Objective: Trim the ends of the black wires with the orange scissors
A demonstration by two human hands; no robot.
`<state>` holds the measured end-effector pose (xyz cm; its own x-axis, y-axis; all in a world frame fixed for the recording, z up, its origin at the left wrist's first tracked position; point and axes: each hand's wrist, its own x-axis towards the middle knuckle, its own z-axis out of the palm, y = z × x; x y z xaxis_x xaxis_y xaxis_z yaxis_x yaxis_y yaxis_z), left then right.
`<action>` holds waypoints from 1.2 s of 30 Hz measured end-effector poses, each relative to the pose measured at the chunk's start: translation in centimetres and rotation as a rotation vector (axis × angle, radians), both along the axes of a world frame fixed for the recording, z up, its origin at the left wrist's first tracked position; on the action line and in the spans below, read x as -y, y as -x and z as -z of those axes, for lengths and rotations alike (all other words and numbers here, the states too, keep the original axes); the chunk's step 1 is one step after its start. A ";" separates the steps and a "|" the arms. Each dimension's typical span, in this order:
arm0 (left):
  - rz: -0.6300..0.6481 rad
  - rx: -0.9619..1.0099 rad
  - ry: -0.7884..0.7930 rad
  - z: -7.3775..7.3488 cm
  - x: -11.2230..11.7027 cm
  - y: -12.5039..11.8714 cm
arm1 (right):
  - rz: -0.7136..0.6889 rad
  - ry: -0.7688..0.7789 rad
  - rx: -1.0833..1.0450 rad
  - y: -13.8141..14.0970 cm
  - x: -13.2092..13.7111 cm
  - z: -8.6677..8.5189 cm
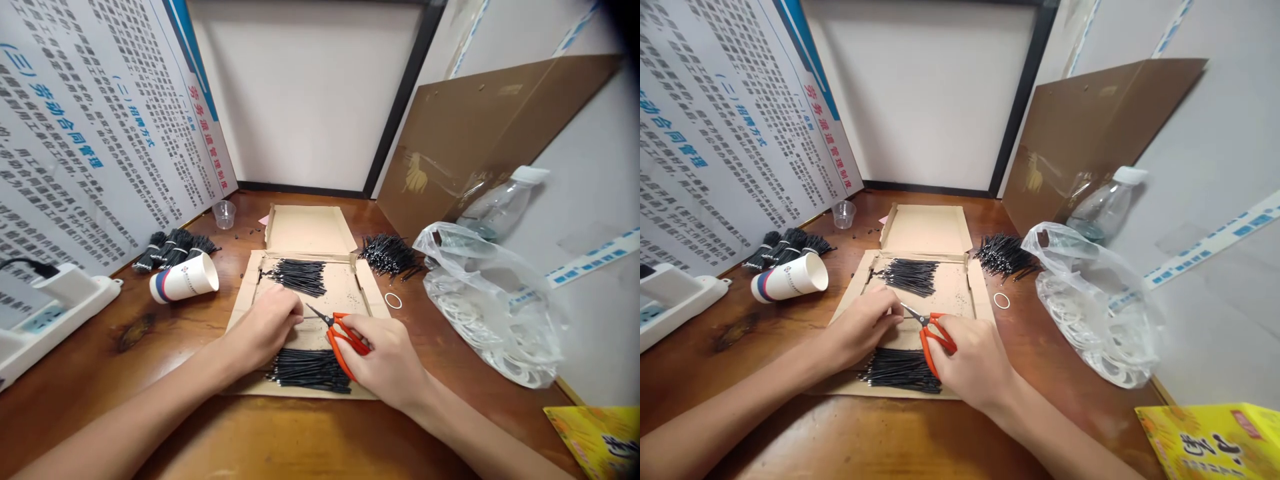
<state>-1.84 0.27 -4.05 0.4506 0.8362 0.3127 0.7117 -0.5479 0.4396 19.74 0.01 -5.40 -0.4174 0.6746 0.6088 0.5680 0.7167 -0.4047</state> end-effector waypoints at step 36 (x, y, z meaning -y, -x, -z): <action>-0.100 0.281 0.140 -3.0 1.1 -1.0 | -0.029 0.384 -0.277 0.4 -0.1 -0.2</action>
<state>-0.87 -0.87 -1.02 0.2761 0.9158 0.2917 0.5989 -0.4013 0.6930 19.32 0.08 -5.21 -0.2960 0.8631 0.4091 0.3833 0.4997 -0.7768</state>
